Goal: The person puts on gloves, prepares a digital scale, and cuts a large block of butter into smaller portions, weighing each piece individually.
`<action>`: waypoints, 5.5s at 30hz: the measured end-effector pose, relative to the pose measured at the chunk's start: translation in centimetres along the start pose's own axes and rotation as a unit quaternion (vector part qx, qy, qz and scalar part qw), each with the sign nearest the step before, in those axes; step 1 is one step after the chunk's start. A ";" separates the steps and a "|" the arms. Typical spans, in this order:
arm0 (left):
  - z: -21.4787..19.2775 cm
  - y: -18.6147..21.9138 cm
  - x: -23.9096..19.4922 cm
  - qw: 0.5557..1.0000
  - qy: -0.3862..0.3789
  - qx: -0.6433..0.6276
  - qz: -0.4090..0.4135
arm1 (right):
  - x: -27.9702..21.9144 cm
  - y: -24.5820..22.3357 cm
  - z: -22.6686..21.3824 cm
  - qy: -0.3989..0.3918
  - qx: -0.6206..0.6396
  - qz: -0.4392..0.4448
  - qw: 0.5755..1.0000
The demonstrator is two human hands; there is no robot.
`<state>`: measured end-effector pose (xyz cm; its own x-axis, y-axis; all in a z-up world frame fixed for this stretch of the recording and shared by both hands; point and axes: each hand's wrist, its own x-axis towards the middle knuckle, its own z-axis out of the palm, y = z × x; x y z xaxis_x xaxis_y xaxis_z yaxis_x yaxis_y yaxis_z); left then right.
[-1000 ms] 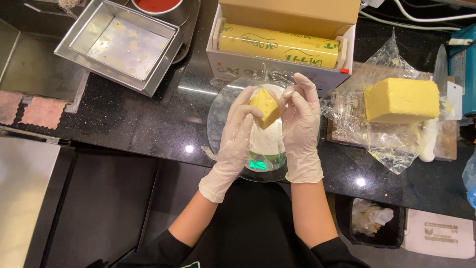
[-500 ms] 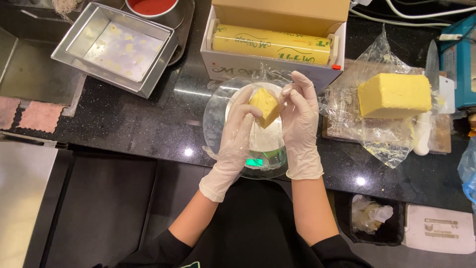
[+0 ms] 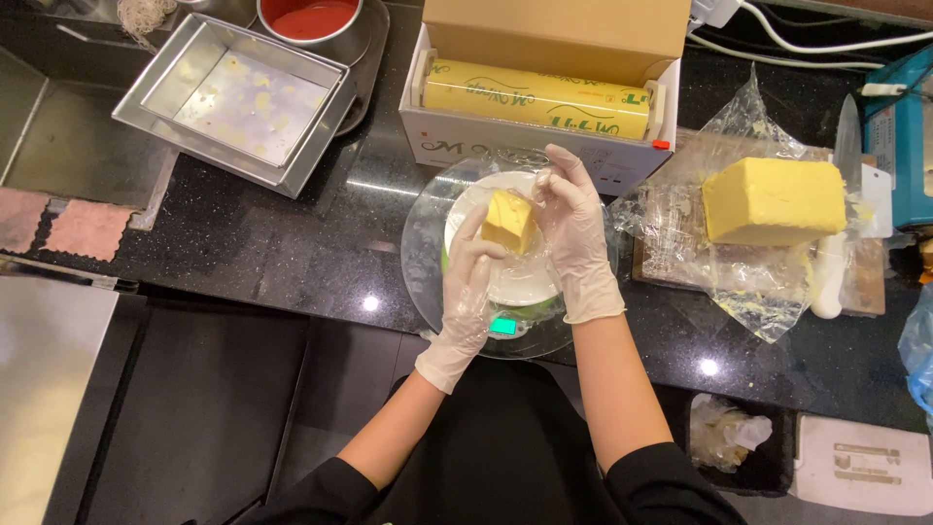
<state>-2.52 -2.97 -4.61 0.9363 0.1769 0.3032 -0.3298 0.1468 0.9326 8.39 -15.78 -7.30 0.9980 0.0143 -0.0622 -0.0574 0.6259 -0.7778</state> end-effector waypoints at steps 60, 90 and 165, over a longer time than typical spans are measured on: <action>-8.7 -1.5 -3.8 0.855 0.008 -0.088 -0.512 | -12.7 -3.3 -5.4 0.146 -0.400 0.231 0.875; -8.2 -1.0 -7.0 0.885 0.013 -0.026 -0.464 | 1.5 -10.3 13.2 -0.171 -0.691 0.176 0.680; 0.8 -9.1 20.7 0.697 -0.491 0.519 0.057 | 0.6 -1.4 -5.5 0.313 -0.493 -0.036 0.811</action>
<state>20.00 -1.46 -6.63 0.7097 -0.6973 -0.1004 -0.6216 -0.6869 0.3765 8.92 -20.98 -9.68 0.8076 -0.5867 -0.0600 -0.3030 -0.3254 -0.8957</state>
